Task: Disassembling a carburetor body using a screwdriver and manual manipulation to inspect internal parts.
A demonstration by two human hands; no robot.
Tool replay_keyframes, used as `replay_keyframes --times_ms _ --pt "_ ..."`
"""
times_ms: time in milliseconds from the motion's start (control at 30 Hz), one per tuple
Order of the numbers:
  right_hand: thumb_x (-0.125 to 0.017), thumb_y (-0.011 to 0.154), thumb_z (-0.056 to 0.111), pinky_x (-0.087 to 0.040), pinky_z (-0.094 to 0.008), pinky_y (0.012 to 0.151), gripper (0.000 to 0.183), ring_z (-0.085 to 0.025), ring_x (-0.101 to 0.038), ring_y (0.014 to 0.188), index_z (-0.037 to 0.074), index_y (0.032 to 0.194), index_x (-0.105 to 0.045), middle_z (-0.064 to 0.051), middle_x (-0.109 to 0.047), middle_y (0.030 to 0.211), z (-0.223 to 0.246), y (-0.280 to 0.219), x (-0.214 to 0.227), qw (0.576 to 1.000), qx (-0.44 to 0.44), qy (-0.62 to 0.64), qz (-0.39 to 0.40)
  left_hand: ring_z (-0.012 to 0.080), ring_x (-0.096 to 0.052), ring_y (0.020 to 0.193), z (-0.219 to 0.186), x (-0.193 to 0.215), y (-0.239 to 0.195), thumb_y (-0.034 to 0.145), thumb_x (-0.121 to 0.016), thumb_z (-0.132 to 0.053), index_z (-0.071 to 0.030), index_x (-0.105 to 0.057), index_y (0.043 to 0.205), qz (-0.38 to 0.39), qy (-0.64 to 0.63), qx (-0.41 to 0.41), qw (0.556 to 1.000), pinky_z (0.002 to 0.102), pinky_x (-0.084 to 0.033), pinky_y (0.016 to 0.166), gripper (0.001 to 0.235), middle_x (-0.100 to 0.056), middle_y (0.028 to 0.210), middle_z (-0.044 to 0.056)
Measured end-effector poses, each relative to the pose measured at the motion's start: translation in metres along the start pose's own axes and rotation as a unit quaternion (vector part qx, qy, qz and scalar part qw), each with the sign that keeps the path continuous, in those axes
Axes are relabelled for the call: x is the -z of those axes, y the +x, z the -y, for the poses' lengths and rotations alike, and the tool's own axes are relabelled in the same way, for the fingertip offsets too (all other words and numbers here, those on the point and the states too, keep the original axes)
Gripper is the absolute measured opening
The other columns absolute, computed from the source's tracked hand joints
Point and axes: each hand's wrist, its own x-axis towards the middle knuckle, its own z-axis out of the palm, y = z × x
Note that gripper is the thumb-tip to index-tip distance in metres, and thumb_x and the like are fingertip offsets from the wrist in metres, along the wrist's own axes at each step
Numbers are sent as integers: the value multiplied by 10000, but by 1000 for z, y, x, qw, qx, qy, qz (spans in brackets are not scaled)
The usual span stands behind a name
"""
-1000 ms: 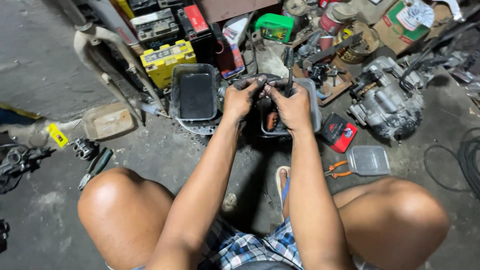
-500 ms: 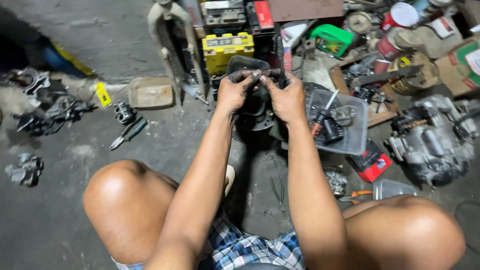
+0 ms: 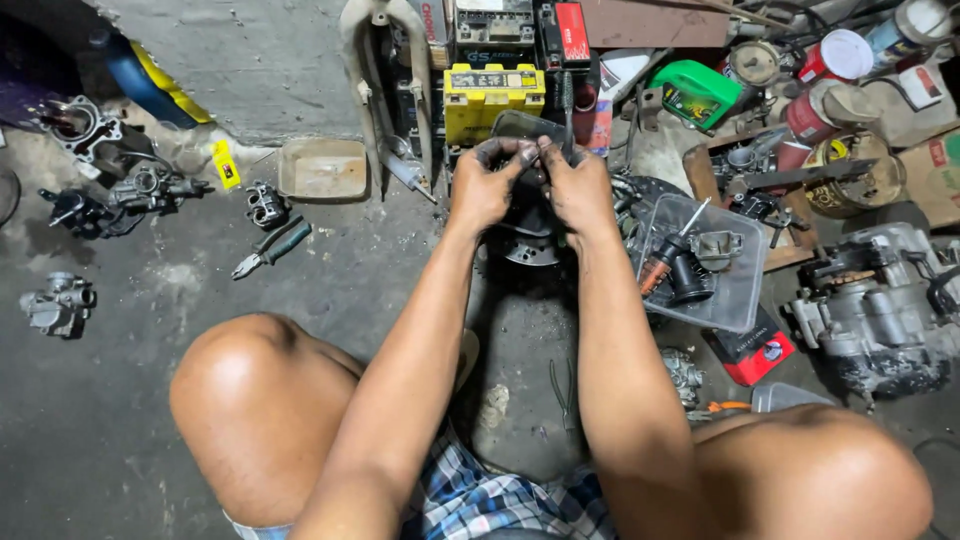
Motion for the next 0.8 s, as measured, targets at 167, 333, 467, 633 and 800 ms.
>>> replay_keyframes --times_ms 167,333,467,633,800 --pt "-680 984 156 -433 -202 388 184 -70 -527 434 56 831 -701 -36 -577 601 6 -2 8 996 0 65 54 102 -687 846 -9 -2 -6 831 -876 -272 -172 -815 979 -41 11 5 999 336 -564 803 188 -788 869 43" --pt "-740 941 93 -435 -183 397 80 -46 -538 447 14 937 -728 -28 -600 644 4 -3 14 995 23 71 66 115 -693 828 -4 -2 4 798 -904 -328 -165 -820 970 -55 -9 18 998 334 -566 793 251 -791 858 63" --pt "-858 849 77 -553 -197 661 224 -62 -636 757 64 1036 -736 -24 -709 848 -6 3 12 993 90 -4 77 94 -702 768 14 7 11 810 -871 -358 -232 -831 922 -29 12 77 997 322 -578 765 173 -770 769 10" --pt "-868 834 120 -599 -329 774 193 -148 -692 810 112 997 -767 -69 -752 847 -2 -3 10 986 124 -100 54 158 -738 725 4 9 11 840 -812 -312 -167 -826 909 -20 12 106 994 361 -606 650 161 -762 752 98" --pt "-792 888 310 -604 -418 759 174 -300 -766 870 141 927 -793 -97 -767 807 -1 -8 25 973 92 -208 -47 256 -771 768 28 -13 27 872 -697 -66 31 -775 984 27 -174 127 976 391 -669 699 167 -750 838 241"
